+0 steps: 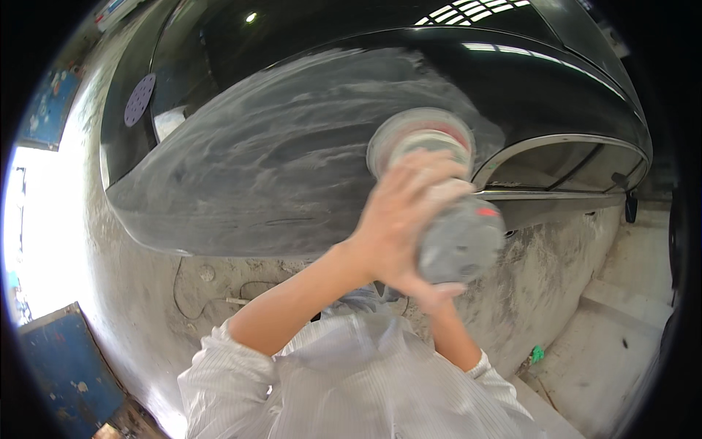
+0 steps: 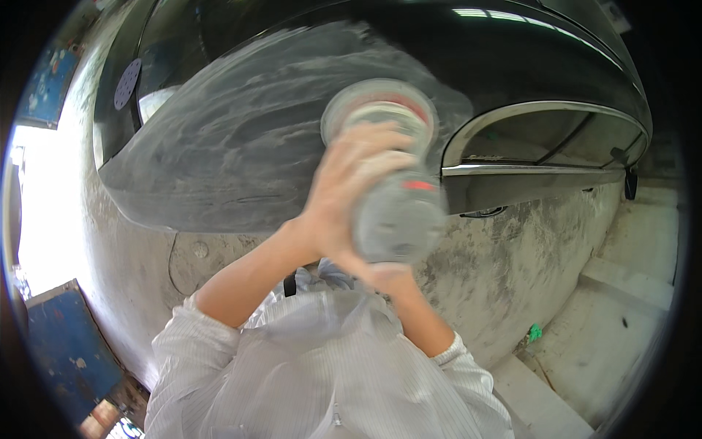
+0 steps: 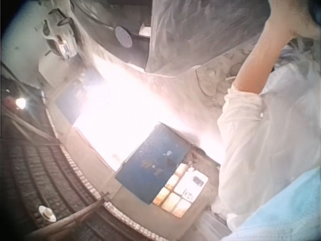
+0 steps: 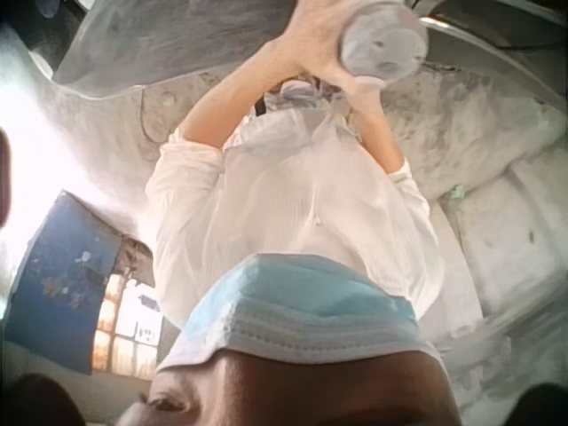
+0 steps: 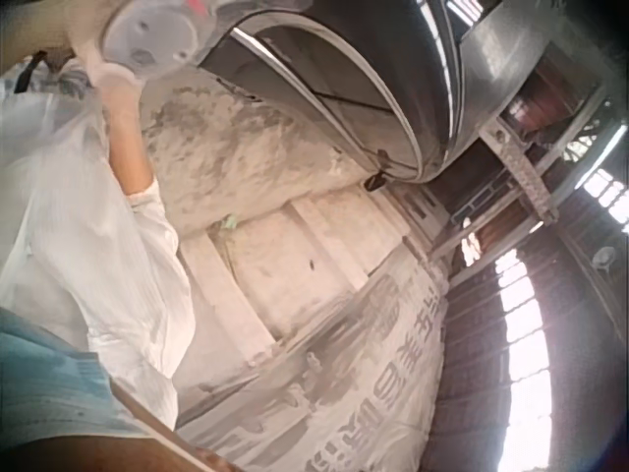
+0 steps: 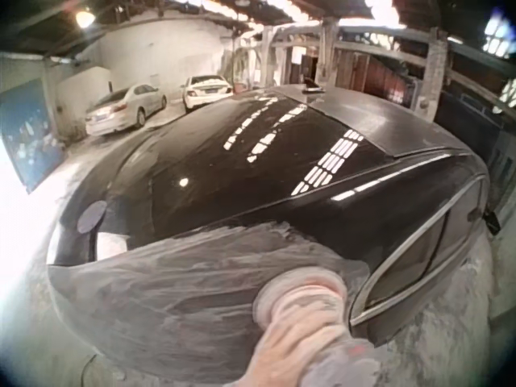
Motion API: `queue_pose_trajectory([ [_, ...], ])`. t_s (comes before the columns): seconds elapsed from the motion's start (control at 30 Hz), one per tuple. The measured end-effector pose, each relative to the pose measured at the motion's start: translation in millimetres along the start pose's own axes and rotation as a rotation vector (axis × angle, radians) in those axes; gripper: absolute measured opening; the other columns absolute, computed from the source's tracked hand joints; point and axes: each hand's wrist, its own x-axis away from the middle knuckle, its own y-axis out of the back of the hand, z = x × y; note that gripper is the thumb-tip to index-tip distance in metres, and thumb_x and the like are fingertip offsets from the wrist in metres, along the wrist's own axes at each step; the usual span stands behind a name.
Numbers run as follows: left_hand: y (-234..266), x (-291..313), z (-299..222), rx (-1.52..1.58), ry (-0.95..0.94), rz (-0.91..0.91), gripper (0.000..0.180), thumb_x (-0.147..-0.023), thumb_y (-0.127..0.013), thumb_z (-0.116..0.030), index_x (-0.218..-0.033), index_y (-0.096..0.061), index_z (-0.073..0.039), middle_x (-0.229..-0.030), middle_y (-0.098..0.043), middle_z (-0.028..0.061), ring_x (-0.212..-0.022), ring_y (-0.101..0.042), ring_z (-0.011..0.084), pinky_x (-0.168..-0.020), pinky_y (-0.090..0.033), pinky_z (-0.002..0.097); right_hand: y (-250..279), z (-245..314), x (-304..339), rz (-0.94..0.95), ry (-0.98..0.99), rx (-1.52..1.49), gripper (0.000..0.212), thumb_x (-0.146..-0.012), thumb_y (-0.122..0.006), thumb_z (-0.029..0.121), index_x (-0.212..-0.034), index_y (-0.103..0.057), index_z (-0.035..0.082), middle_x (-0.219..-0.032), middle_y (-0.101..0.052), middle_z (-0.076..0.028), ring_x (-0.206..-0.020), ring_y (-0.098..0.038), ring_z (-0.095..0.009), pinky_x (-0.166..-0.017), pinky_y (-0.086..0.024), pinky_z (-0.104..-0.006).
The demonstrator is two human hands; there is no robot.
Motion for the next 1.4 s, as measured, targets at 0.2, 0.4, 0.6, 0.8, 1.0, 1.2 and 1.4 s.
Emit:
queue_pose_trajectory([
  [0.2, -19, 45, -10, 0.012, 0.046, -0.077, 0.105, -0.067, -0.09, -0.067, -0.144, -0.062, -0.001, -0.15, -0.061, 0.0221, -0.145, -0.055, 0.0499, -0.123, -0.039, 0.0665, 36, -54, 50, -0.204, -0.082, 0.152, 0.09, -0.084, -0.095, 0.025, -0.158, -0.051, -0.001, -0.149, -0.067, -0.017, -0.132, -0.069, -0.031, -0.114, -0.054, -0.0454],
  [0.4, 31, 154, -23, -0.013, 0.273, -0.165, 0.112, -0.067, -0.093, -0.072, -0.149, -0.059, -0.004, -0.157, -0.059, 0.022, -0.154, -0.05, 0.0494, -0.128, -0.034, 0.0681, -8, -105, 78, -0.052, -0.203, 0.334, 0.092, -0.084, -0.096, 0.026, -0.16, -0.051, 0.0, -0.153, -0.065, -0.014, -0.135, -0.067, -0.03, -0.118, -0.052, -0.0448],
  [0.6, 116, 248, -20, -0.002, 0.342, -0.295, 0.111, -0.068, -0.094, -0.067, -0.152, -0.059, -0.003, -0.159, -0.059, 0.0225, -0.157, -0.048, 0.0488, -0.13, -0.032, 0.0684, -125, -116, 61, 0.329, -0.304, 0.386, 0.09, -0.083, -0.096, 0.026, -0.158, -0.054, 0.0, -0.155, -0.065, -0.013, -0.137, -0.066, -0.029, -0.12, -0.051, -0.044],
  [0.8, 251, 328, 18, 0.176, 0.119, -0.516, 0.123, -0.069, -0.094, -0.065, -0.163, -0.047, -0.002, -0.165, -0.051, 0.0232, -0.154, -0.049, 0.0424, -0.128, -0.037, 0.0626, -294, -136, 24, 0.631, -0.319, 0.689, 0.071, -0.08, -0.092, 0.021, -0.141, -0.066, -0.003, -0.13, -0.078, -0.022, -0.123, -0.074, -0.032, -0.108, -0.057, -0.046],
  [1.0, 273, 382, 15, 0.198, 0.271, -0.711, 0.116, -0.071, -0.092, -0.068, -0.159, -0.053, -0.002, -0.163, -0.054, 0.0245, -0.153, -0.051, 0.0434, -0.127, -0.038, 0.0627, -338, -173, 41, 0.592, -0.22, 0.847, 0.062, -0.08, -0.089, 0.022, -0.132, -0.069, -0.006, -0.122, -0.078, -0.031, -0.119, -0.073, -0.049, -0.104, -0.057, -0.0533],
  [1.2, 197, 351, -12, -0.047, 0.267, -0.333, 0.103, -0.071, -0.093, -0.061, -0.152, -0.06, -0.007, -0.161, -0.057, 0.0208, -0.156, -0.048, 0.0469, -0.132, -0.032, 0.0646, -244, -220, 113, 0.063, -0.061, 0.268, 0.068, -0.079, -0.092, 0.026, -0.138, -0.07, -0.001, -0.132, -0.078, -0.019, -0.121, -0.074, -0.026, -0.106, -0.058, -0.0418],
  [1.4, 139, 337, -35, -0.021, 0.365, -0.136, 0.102, -0.066, -0.095, -0.051, -0.153, -0.06, -0.012, -0.167, -0.053, 0.0168, -0.163, -0.04, 0.0434, -0.134, -0.031, 0.063, -183, -266, 157, -0.208, -0.131, 0.33, 0.07, -0.079, -0.09, 0.025, -0.14, -0.068, -0.001, -0.135, -0.076, -0.021, -0.122, -0.073, -0.033, -0.105, -0.058, -0.0451],
])
